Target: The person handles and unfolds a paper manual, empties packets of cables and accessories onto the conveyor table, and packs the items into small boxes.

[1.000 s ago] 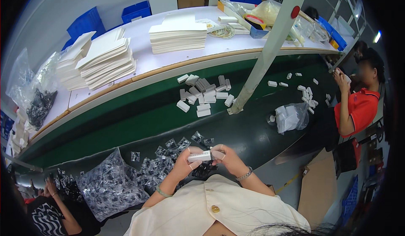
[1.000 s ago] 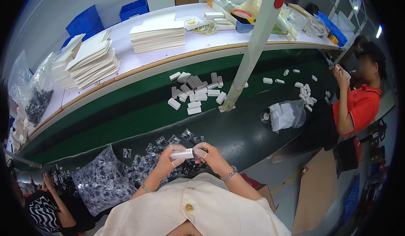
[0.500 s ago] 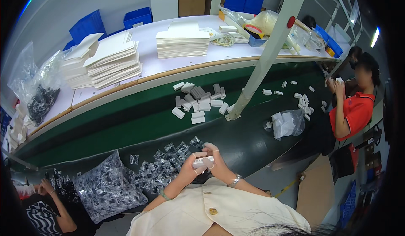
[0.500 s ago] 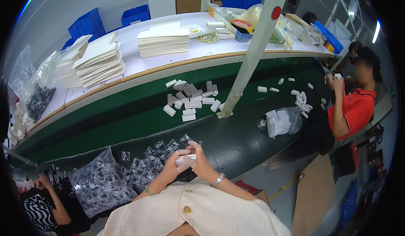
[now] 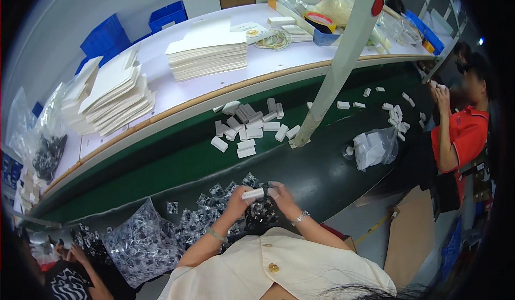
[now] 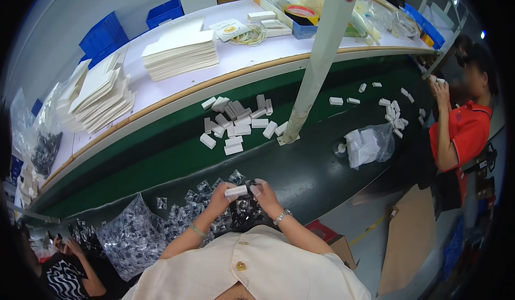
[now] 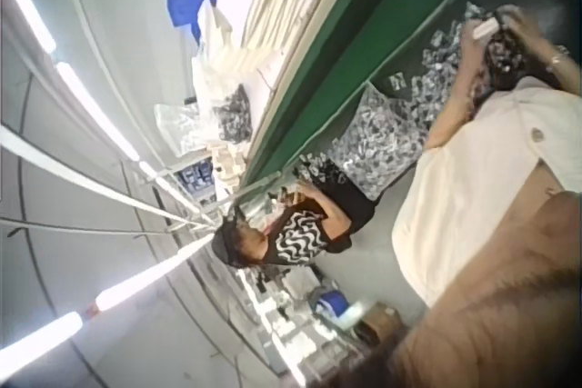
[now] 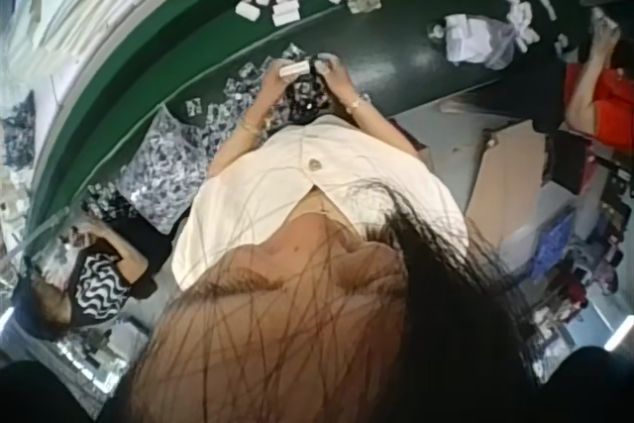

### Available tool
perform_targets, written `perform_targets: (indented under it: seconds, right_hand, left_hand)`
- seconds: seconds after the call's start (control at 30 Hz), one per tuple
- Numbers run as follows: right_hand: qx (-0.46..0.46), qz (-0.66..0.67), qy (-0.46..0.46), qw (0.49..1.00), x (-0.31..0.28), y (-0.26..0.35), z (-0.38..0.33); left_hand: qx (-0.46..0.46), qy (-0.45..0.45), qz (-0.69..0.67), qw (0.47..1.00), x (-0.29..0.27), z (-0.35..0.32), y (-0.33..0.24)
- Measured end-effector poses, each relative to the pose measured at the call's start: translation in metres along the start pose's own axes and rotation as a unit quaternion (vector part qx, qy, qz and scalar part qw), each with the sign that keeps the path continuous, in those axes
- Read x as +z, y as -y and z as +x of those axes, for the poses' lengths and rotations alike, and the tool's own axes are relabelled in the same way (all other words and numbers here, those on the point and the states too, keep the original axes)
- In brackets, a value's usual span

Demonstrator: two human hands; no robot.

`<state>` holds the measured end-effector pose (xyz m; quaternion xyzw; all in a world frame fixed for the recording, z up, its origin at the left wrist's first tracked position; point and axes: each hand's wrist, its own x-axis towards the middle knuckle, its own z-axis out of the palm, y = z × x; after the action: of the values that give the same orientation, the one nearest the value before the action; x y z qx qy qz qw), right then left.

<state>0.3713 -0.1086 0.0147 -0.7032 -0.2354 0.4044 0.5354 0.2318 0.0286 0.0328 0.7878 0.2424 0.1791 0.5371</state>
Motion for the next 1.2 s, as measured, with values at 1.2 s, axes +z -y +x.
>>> perform_targets:
  seconds: [1.2]
  right_hand:
    - [0.034,0.001,-0.13,0.991,-0.032,-0.063,-0.001]
  left_hand:
    - [0.186,0.077,0.35,0.915,0.078,0.08,0.039]
